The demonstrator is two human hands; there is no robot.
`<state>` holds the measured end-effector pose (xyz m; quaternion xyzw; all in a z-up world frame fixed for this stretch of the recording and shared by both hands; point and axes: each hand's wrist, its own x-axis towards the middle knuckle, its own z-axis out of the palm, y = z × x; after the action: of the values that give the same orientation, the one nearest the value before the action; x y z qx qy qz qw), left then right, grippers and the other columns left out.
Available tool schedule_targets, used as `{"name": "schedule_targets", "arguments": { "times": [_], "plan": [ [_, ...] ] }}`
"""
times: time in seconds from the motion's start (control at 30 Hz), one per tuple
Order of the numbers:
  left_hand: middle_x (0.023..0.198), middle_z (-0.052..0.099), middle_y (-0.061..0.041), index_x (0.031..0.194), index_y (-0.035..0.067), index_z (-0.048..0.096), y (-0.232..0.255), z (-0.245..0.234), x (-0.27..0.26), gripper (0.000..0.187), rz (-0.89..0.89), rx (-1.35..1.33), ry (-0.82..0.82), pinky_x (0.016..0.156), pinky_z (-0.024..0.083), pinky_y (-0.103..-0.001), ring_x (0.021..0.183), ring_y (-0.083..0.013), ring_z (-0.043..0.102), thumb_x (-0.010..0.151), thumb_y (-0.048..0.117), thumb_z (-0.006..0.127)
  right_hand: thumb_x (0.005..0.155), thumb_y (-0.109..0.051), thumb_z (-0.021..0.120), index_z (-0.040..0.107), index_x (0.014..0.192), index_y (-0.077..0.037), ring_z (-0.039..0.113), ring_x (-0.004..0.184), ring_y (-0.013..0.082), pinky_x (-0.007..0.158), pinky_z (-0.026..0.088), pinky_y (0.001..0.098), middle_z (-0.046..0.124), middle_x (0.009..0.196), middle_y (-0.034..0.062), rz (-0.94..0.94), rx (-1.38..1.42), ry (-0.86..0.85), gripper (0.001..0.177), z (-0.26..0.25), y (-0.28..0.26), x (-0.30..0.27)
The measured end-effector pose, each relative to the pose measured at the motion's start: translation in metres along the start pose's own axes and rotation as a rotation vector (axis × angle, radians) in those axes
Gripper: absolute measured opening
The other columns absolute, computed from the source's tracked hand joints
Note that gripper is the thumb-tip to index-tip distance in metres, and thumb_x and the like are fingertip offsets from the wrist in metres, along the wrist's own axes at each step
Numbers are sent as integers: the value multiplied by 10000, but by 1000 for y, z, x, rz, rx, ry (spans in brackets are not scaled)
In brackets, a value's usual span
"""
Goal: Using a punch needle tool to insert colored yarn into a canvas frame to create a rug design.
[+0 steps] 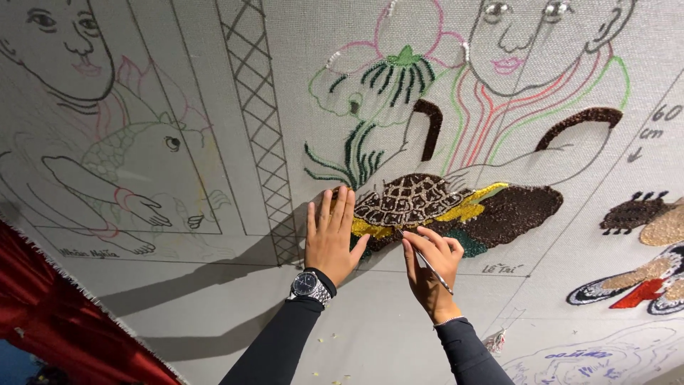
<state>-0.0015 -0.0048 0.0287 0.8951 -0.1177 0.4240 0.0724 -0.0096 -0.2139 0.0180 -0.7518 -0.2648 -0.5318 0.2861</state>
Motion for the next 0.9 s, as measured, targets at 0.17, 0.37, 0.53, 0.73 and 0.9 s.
{"name": "schedule_targets", "arguments": {
  "times": [0.17,0.37,0.53,0.73,0.9],
  "plan": [
    [1682,233,-106,1611,66,235,4,2,4,916,-13,-2,-2,1242,107,-584,1562,-328,158,906,478,650,940,-108,748,724,1069,-111,673,1122,169,980,371,380,754,1077,-25,12,-6,0,131,-5,3,-1],
    [1685,244,-102,1615,78,257,16,10,-1,879,49,-16,3,1251,116,-558,1563,-309,173,920,454,642,934,-101,747,729,1073,-111,672,1122,176,976,377,385,751,1067,-17,35,-7,-1,141,-11,9,-10],
    [1672,279,-91,1609,80,279,35,20,-12,838,192,2,-73,1253,155,-544,1549,-297,222,928,403,647,943,-82,731,719,1060,-104,673,1155,200,1012,381,409,754,1073,-5,72,-11,-1,119,-20,19,-23],
    [1667,287,-84,1600,76,290,46,25,-18,854,161,-22,-132,1233,188,-542,1534,-309,241,895,363,678,966,-82,716,725,1061,-94,673,1197,235,1106,388,461,755,1078,15,117,-21,8,96,-28,39,-27],
    [1663,287,-71,1612,128,284,61,27,-13,857,160,-18,-156,1236,152,-567,1535,-304,223,890,365,680,977,-79,709,726,1095,-87,664,1232,250,1150,373,495,757,1125,29,87,-9,8,120,-22,50,-17]
  ]
}}
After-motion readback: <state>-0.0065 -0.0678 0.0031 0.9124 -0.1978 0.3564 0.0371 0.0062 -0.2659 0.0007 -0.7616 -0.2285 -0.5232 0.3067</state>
